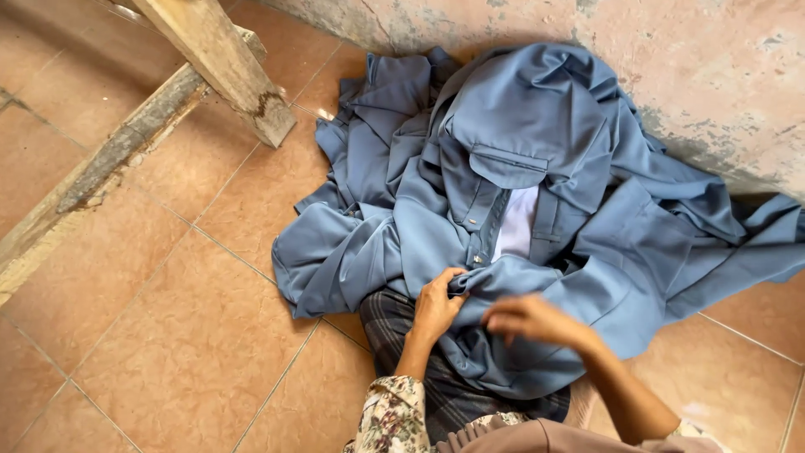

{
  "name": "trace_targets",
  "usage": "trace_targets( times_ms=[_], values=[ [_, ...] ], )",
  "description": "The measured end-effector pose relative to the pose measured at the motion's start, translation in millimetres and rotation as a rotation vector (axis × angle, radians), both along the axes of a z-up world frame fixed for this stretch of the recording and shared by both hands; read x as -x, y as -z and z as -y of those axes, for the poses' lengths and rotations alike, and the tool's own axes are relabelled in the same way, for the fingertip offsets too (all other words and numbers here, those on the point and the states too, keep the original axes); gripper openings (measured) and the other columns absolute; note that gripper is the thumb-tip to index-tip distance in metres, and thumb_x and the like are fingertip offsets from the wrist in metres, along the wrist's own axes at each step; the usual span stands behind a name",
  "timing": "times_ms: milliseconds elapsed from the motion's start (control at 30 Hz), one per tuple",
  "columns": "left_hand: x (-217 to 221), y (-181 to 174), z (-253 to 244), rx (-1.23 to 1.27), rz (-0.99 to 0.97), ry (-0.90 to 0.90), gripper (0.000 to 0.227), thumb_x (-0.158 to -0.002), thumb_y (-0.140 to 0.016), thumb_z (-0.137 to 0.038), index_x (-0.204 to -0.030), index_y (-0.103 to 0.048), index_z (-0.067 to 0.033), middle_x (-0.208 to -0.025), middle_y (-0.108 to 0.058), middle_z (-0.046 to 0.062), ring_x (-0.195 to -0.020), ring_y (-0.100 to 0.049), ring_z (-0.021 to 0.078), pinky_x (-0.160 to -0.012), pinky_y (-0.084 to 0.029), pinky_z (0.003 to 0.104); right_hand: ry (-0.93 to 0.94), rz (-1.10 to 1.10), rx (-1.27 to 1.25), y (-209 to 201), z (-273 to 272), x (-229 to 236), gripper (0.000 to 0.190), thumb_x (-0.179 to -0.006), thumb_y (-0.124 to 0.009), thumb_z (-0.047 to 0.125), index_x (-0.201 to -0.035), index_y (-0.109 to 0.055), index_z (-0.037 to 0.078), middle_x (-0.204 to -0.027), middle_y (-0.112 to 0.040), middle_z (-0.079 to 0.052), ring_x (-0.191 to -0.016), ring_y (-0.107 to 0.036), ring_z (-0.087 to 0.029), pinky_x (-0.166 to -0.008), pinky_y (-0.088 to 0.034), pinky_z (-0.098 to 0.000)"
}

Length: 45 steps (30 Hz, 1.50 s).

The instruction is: Folding blue trousers and stacking them on the floor in a sewing factory.

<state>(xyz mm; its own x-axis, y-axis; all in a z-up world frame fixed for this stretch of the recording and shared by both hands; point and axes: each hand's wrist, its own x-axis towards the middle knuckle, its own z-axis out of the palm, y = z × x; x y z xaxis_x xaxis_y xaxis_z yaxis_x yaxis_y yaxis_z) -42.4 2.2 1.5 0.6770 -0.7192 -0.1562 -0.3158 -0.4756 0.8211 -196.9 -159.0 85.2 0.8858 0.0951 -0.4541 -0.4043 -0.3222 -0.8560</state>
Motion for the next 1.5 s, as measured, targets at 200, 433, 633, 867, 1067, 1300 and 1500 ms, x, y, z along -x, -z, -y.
trace_targets(
  times_ms=[200,433,633,867,1067,1300,1500],
  values=[
    [-11,-89,4,0.481,0.025,-0.172,0.028,-0.082,-0.073,0.002,-0.097,-0.076,-0.0214,-0.094,-0.078,0.005,-0.101,-0.075,0.0263,-0.092,-0.057,0.037,0.526,0.257,0.762,37,126,-4,0.035,-0.095,-0.070,0.039,-0.128,-0.070,0.027,-0.107,-0.077,-0.012,-0.098,-0.073,-0.035,-0.084,-0.057,-0.0500],
    [-25,-198,-33,0.941,0.482,-0.265,0.026,-0.086,-0.063,0.010,-0.090,-0.074,-0.0124,-0.100,-0.074,0.012,-0.097,-0.071,0.0298,-0.095,-0.055,0.040,0.771,0.315,0.719,29,147,29,0.038,-0.095,-0.070,0.022,-0.133,-0.070,0.021,-0.116,-0.071,-0.009,-0.101,-0.071,-0.027,-0.086,-0.055,-0.0397],
    [-93,-112,-111,0.655,0.491,-0.711,0.023,-0.086,-0.071,0.006,-0.102,-0.066,-0.0108,-0.099,-0.070,0.011,-0.094,-0.066,0.0247,-0.091,-0.051,0.036,0.525,0.062,0.364,0,91,35,0.035,-0.086,-0.073,0.014,-0.120,-0.078,0.014,-0.068,-0.078,-0.020,-0.060,-0.076,-0.028,-0.077,-0.059,-0.0413],
    [-119,37,-185,0.090,0.425,-0.892,0.043,-0.080,-0.069,0.006,-0.118,-0.068,-0.0138,-0.097,-0.070,0.013,-0.089,-0.071,0.0321,-0.082,-0.055,0.047,-0.331,-0.456,0.079,83,18,52,0.013,-0.083,-0.072,0.026,-0.084,-0.084,0.019,-0.053,-0.070,-0.004,-0.034,-0.062,-0.011,-0.035,-0.048,-0.0206],
    [-119,-48,-130,0.227,0.812,-0.851,0.033,-0.084,-0.073,0.000,-0.113,-0.071,-0.0161,-0.108,-0.064,0.009,-0.103,-0.065,0.0339,-0.092,-0.051,0.046,0.564,-0.118,0.310,30,41,13,0.034,-0.095,-0.066,0.033,-0.086,-0.086,0.007,-0.053,-0.070,-0.017,-0.040,-0.069,-0.027,-0.047,-0.055,-0.0362],
    [-127,-48,-72,-0.291,0.581,-0.454,0.064,-0.086,-0.073,-0.056,-0.138,-0.059,-0.0228,-0.122,-0.062,0.014,-0.114,-0.058,0.0396,-0.087,-0.050,0.059,0.625,-0.298,0.552,27,26,-22,0.081,-0.085,-0.064,0.070,-0.149,-0.048,0.021,-0.059,-0.075,-0.011,-0.066,-0.078,-0.035,-0.087,-0.055,-0.0492],
    [-117,-63,-94,-0.278,0.482,-0.330,0.036,-0.089,-0.073,-0.020,-0.122,-0.065,-0.0337,-0.113,-0.057,0.002,-0.109,-0.061,0.0276,-0.081,-0.058,0.045,0.726,-0.216,0.342,106,47,-40,0.055,-0.082,-0.079,0.060,-0.121,-0.066,0.023,-0.059,-0.075,-0.011,-0.059,-0.077,-0.026,-0.062,-0.056,-0.0312]
  ],
)
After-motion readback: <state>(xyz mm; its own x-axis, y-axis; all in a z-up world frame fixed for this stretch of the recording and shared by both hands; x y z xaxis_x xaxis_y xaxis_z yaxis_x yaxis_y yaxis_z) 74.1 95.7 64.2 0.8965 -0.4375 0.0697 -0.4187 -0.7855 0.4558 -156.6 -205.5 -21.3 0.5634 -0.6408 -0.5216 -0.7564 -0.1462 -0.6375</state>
